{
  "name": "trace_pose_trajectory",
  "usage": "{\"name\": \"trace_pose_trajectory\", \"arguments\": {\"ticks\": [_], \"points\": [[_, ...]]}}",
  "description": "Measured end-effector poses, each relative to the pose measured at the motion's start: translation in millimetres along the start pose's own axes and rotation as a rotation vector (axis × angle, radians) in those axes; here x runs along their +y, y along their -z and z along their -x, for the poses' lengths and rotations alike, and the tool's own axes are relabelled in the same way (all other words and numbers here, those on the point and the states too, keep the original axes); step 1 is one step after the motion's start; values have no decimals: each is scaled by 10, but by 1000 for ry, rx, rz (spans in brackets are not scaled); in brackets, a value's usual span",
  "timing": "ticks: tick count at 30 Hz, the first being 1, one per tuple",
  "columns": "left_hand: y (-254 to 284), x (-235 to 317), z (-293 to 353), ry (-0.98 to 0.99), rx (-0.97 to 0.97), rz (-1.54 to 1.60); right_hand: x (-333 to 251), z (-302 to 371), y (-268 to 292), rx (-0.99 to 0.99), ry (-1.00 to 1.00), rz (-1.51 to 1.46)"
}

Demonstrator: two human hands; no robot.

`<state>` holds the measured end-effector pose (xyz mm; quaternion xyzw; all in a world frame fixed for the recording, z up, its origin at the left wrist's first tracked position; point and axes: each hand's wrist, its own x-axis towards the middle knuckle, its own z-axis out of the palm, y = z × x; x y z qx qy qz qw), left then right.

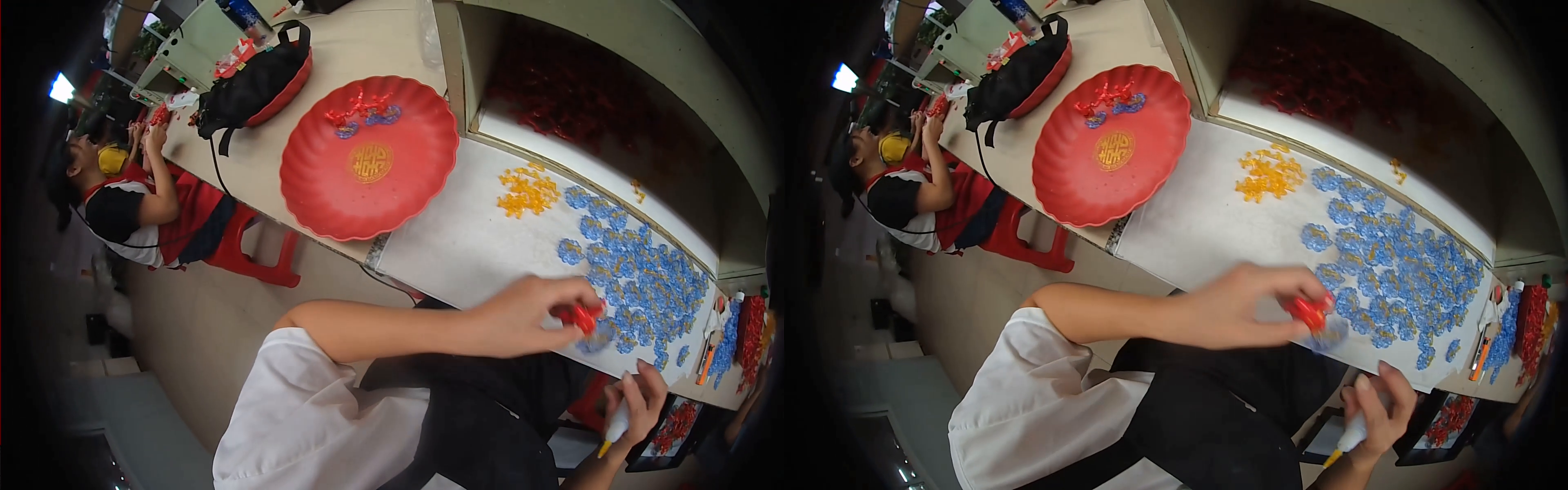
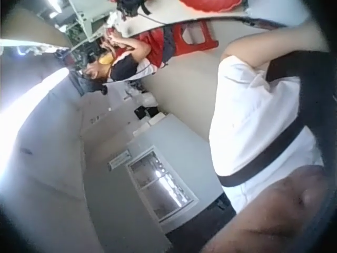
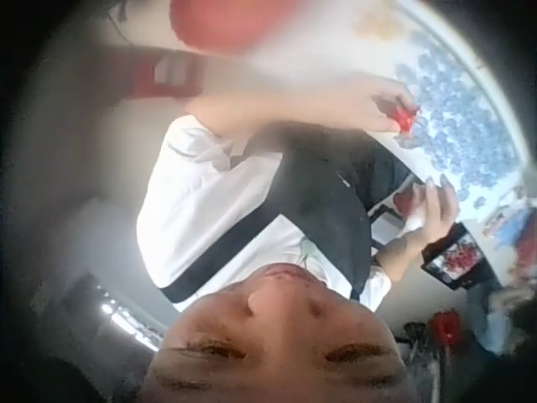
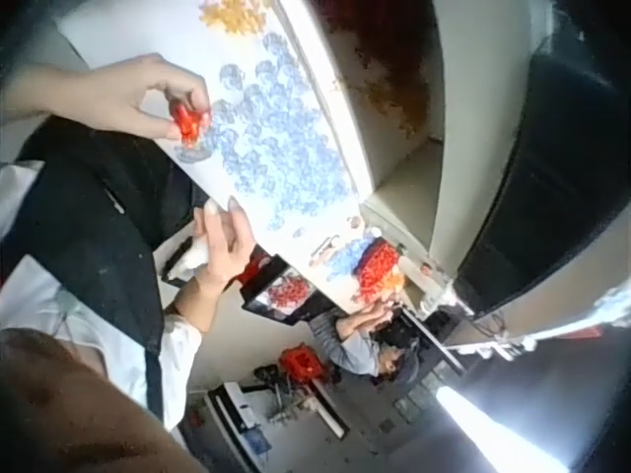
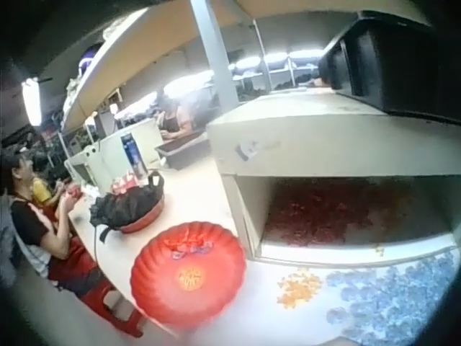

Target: The person applies glue from a bottle onto plastic figurines, attaches them to base pieces, and places the assembled figurines onto a tray.

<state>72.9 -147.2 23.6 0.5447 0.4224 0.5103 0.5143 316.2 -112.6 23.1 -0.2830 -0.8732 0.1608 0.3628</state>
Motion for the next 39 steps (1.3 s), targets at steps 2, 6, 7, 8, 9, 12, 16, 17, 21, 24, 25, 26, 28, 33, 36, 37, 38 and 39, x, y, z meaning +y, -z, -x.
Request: {"name": "trace_pose_trajectory", "arguments": {"ticks": [2,6,7,8,9,12,16,17,21,24,25,26,28,33,36,37,38,39], "points": [[499,182,81,-160,192,-374,91,-9,53,14,57,50],[1558,414,103,-41,470,-1175,130,17,78,-53,-66,140],[1784,405,109,48,477,-1266,112,11,61,-49,-97,95],[1938,366,110,43,473,-1270,105,9,36,-42,-99,96],[2067,321,112,5,415,-1404,94,5,17,-27,-99,87],[2278,204,70,-57,313,-1609,67,48,-10,5,-124,69],[2439,82,22,-9,308,-1695,79,95,33,-20,-149,71],[2475,66,19,-22,339,-1714,89,104,51,-31,-151,71],[2494,31,5,1,401,-1702,90,77,98,-59,-139,93],[2423,96,20,-28,379,-1749,64,48,69,-44,-163,32],[2394,152,63,-19,419,-1806,67,33,66,-48,-182,-25],[2324,219,115,-8,462,-1862,79,-22,64,-57,-128,-18],[2038,424,129,-48,571,-1947,107,55,45,-39,-249,-103],[922,494,-413,-278,641,-1368,232,305,-14,113,-410,-246],[552,230,-1109,-445,357,-1162,231,432,23,187,-436,-336],[484,89,-1364,-433,314,-1166,190,455,29,227,-475,-411],[468,-64,-1587,-360,290,-1246,155,473,29,268,-510,-489],[421,-174,-1815,-127,239,-1173,136,500,36,291,-520,-492]]}}
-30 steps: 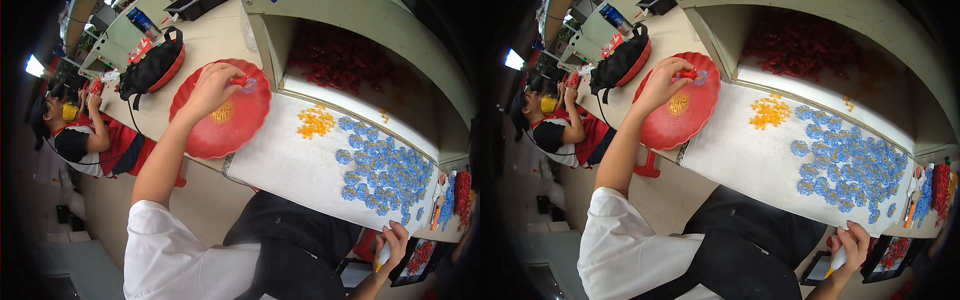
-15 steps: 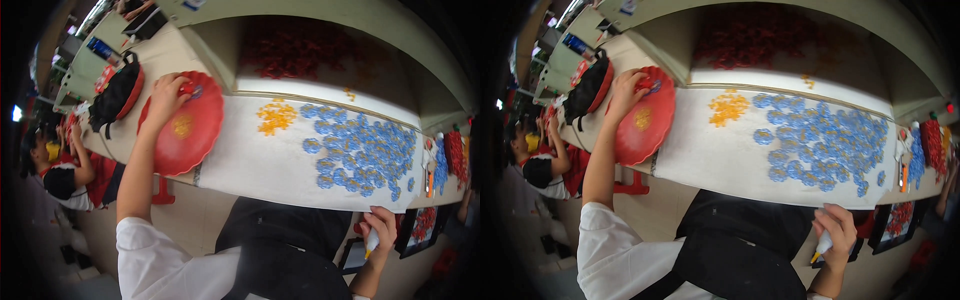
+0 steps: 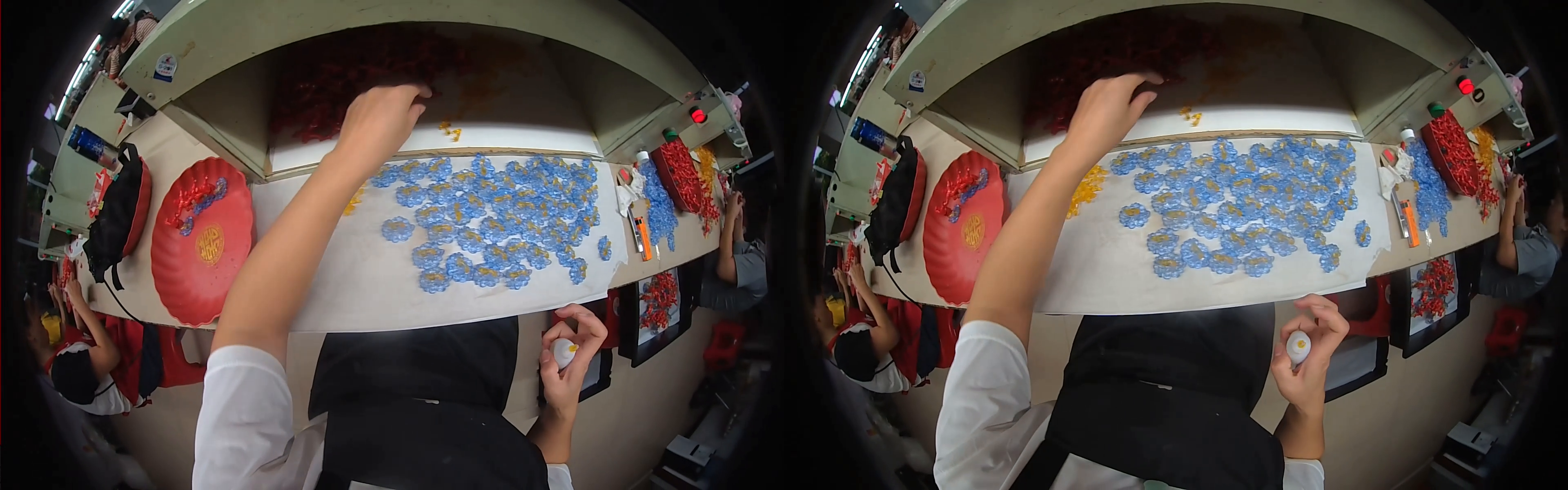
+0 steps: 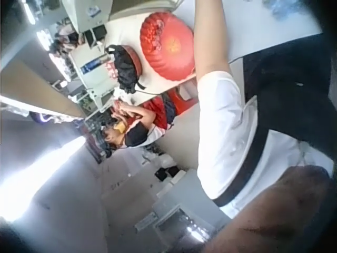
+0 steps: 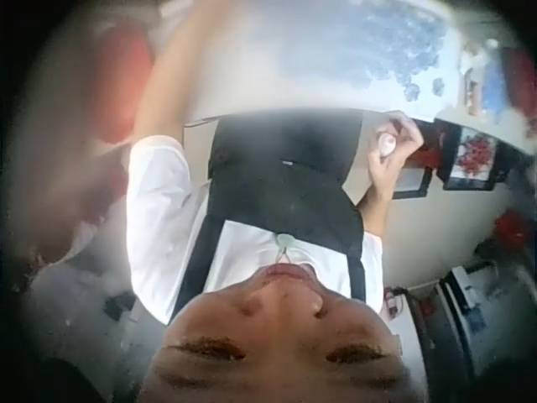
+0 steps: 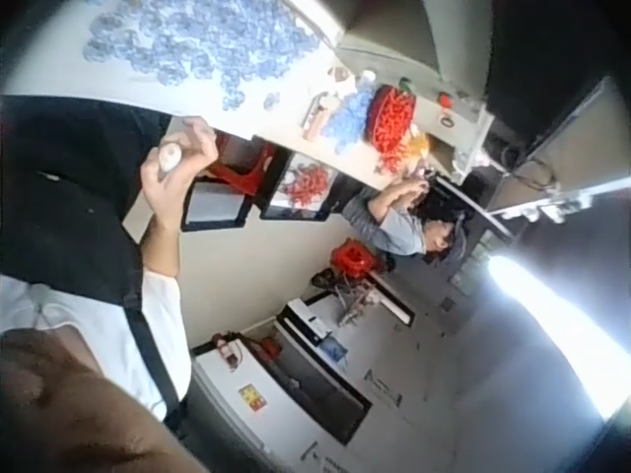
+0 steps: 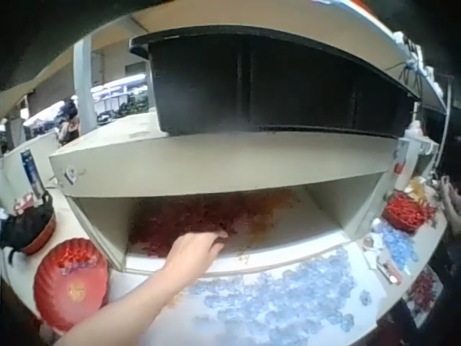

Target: The person applies glue from a bottle onto plastic figurines, attaches them to base pieces, and places the assembled figurines onto a tray.

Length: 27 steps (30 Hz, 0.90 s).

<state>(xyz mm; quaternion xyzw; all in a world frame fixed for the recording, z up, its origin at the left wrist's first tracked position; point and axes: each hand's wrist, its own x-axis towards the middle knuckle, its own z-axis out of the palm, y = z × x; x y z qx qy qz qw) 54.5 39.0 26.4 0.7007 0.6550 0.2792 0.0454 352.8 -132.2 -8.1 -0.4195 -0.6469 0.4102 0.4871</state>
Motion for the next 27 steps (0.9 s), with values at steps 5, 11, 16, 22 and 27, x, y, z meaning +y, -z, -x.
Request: {"name": "trace_pose_trajectory", "arguments": {"ticks": [5,11,16,22,27], "points": [[-721,-365,-528,-382,269,-507,33,184,117,89,-4,70],[-677,-394,-546,-212,348,-25,-110,123,160,115,-139,108],[-300,-100,-82,297,210,1082,-163,7,-36,157,-137,-33],[81,666,1032,510,-335,1449,-197,34,29,257,163,127],[-117,756,1563,529,-512,1656,-314,-187,-93,303,197,-414]]}}
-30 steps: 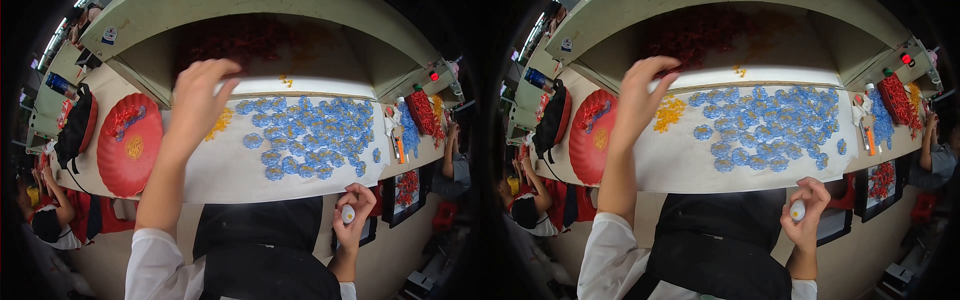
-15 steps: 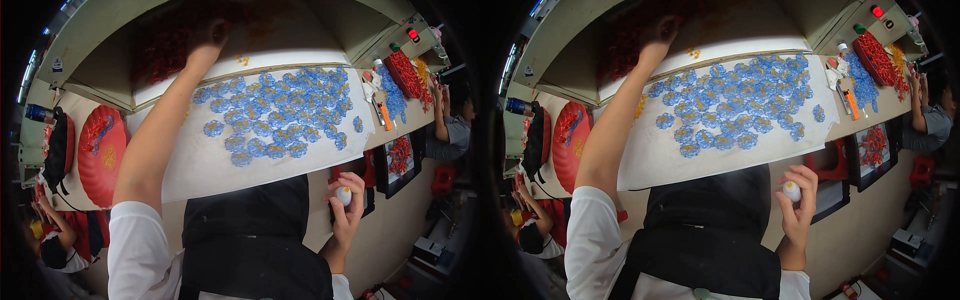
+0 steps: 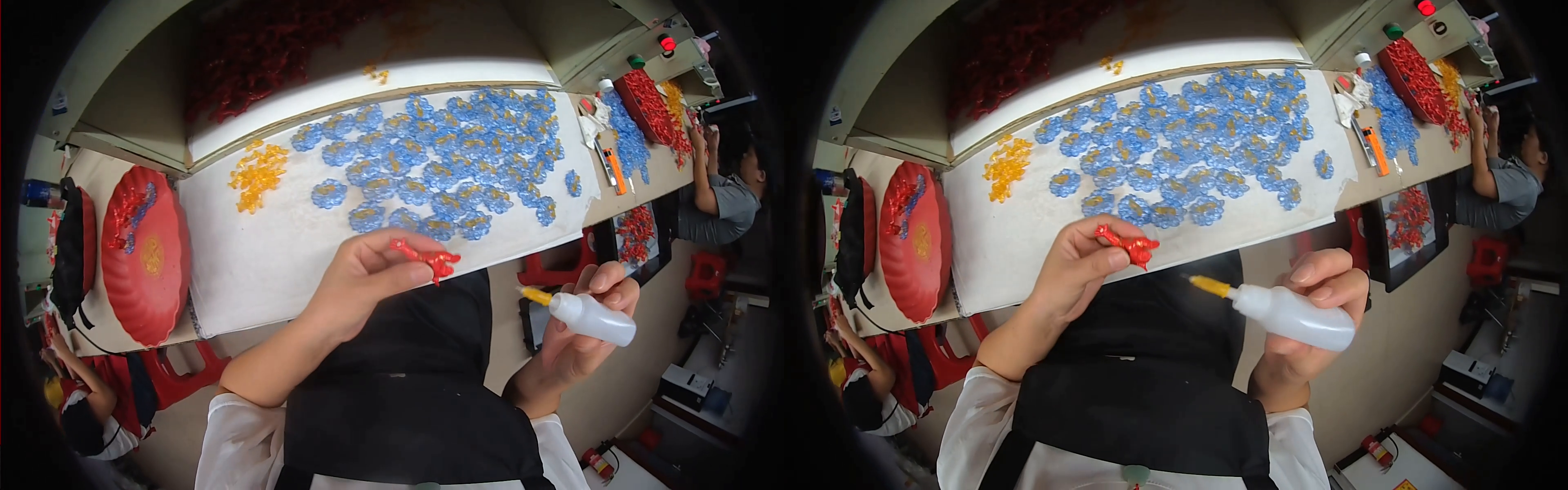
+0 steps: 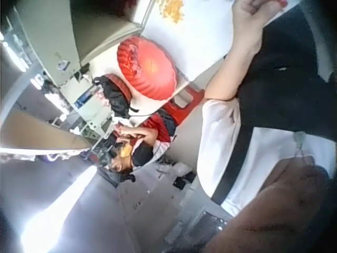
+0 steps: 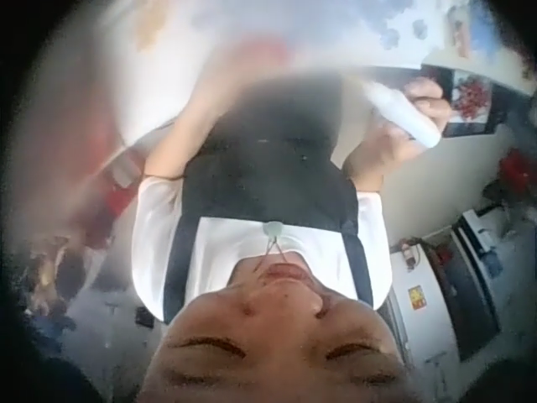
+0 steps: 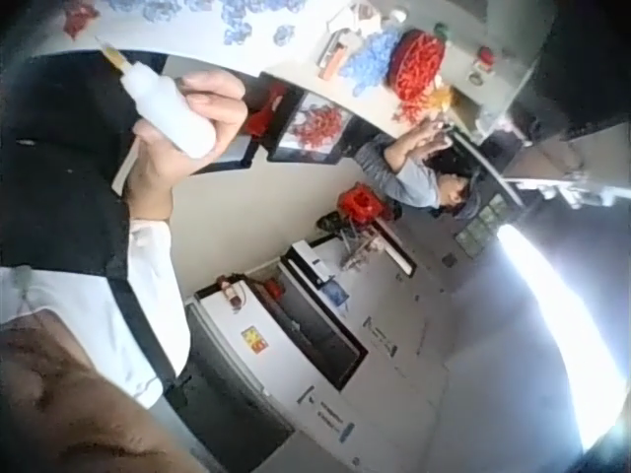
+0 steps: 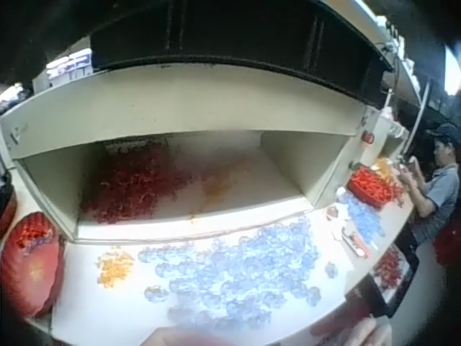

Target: The person applies glue from a bottle onto plastic figurines, attaches them to base pieces, and places the assembled figurines onto a tray.

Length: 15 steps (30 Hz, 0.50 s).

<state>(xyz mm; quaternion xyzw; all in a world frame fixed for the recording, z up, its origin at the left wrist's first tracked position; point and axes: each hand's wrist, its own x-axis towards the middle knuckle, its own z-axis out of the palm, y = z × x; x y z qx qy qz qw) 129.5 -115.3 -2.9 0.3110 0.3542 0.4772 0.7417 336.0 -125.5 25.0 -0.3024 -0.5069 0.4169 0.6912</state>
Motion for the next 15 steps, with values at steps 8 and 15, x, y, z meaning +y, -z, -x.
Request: {"name": "trace_pose_trajectory", "arguments": {"ticks": [8,15], "points": [[-72,-74,156,52,-120,44,-49,68,-49,-173,377,350],[-144,-39,183,6,-68,-18,-72,125,-46,-372,314,214]]}}
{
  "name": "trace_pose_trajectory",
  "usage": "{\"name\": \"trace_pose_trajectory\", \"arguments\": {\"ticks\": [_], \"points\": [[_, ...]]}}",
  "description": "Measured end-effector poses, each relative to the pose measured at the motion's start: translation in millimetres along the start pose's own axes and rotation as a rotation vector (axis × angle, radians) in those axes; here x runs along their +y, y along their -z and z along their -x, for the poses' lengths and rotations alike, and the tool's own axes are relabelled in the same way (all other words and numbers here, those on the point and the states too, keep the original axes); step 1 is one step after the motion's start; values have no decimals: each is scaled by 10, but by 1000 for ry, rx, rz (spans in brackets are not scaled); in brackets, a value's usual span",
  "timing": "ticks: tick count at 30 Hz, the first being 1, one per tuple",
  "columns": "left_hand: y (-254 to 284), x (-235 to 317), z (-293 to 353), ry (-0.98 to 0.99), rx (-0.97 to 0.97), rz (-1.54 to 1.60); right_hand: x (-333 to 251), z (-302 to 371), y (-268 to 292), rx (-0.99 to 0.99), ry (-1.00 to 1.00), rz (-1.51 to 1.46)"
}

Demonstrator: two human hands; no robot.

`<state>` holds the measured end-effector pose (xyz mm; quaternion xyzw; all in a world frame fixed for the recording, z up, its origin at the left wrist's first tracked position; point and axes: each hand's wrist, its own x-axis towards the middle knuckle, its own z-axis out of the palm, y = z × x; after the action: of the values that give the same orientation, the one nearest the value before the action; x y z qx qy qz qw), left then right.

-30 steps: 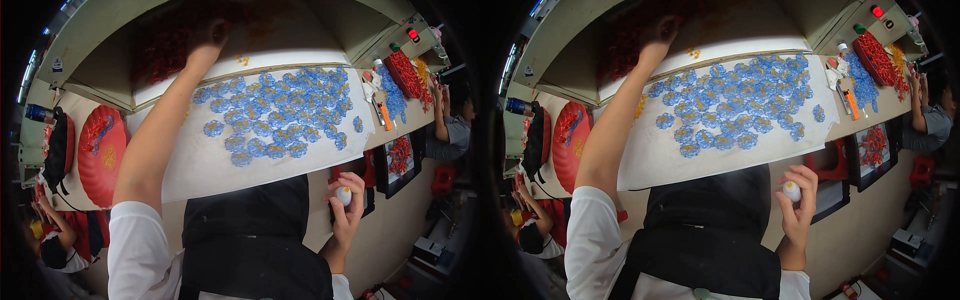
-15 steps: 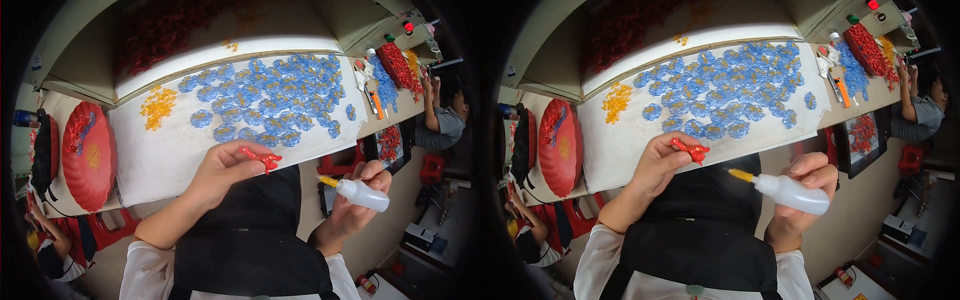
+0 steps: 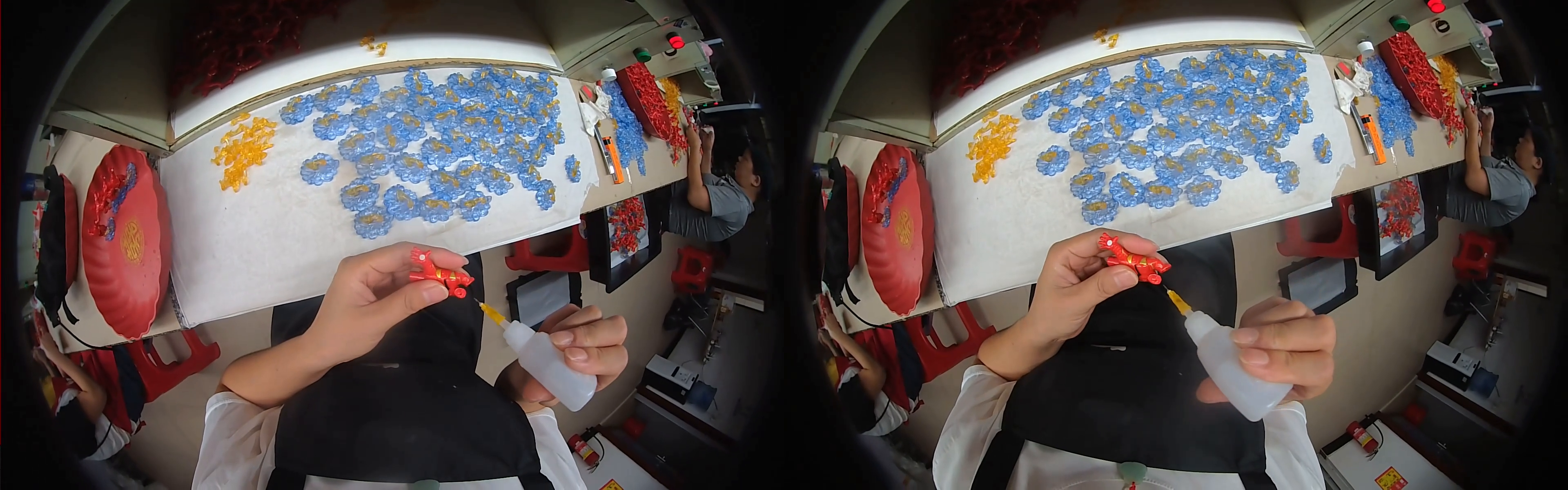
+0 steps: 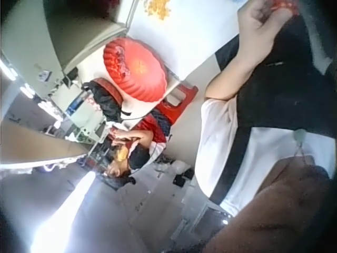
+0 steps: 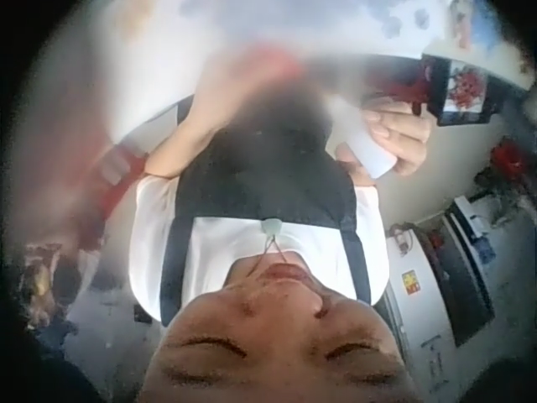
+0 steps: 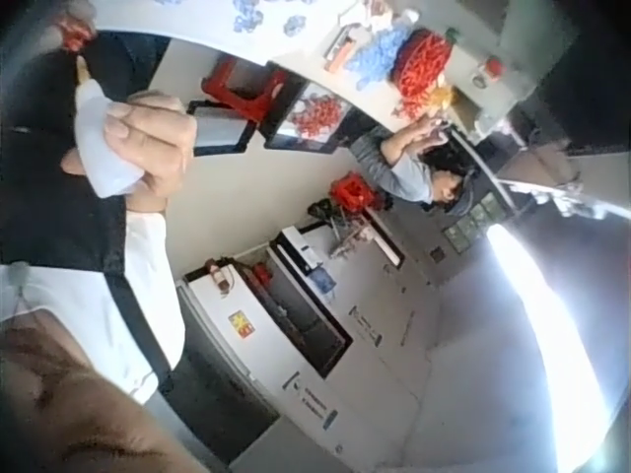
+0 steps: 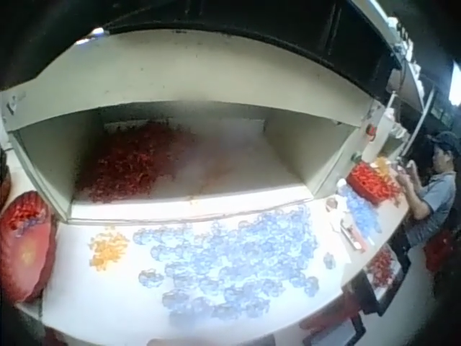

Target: The person applies glue from a bottle onto plastic figurines, attaches them to base pieces, and places the assembled figurines onto a tray.

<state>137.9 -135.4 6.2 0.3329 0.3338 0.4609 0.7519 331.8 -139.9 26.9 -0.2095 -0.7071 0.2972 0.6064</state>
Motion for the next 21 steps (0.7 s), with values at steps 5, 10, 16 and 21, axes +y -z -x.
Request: {"name": "trace_pose_trajectory", "arguments": {"ticks": [5,10,16,21], "points": [[1,-16,4,-2,-1,-3,-20,20,-38,-19,-39,43],[-3,-26,-4,-10,-21,8,-50,14,-67,-15,-68,68],[2,-35,-10,-7,-27,-2,-48,38,-80,2,-92,93],[3,-44,-16,-3,-36,19,-42,38,-72,-6,-93,89]]}}
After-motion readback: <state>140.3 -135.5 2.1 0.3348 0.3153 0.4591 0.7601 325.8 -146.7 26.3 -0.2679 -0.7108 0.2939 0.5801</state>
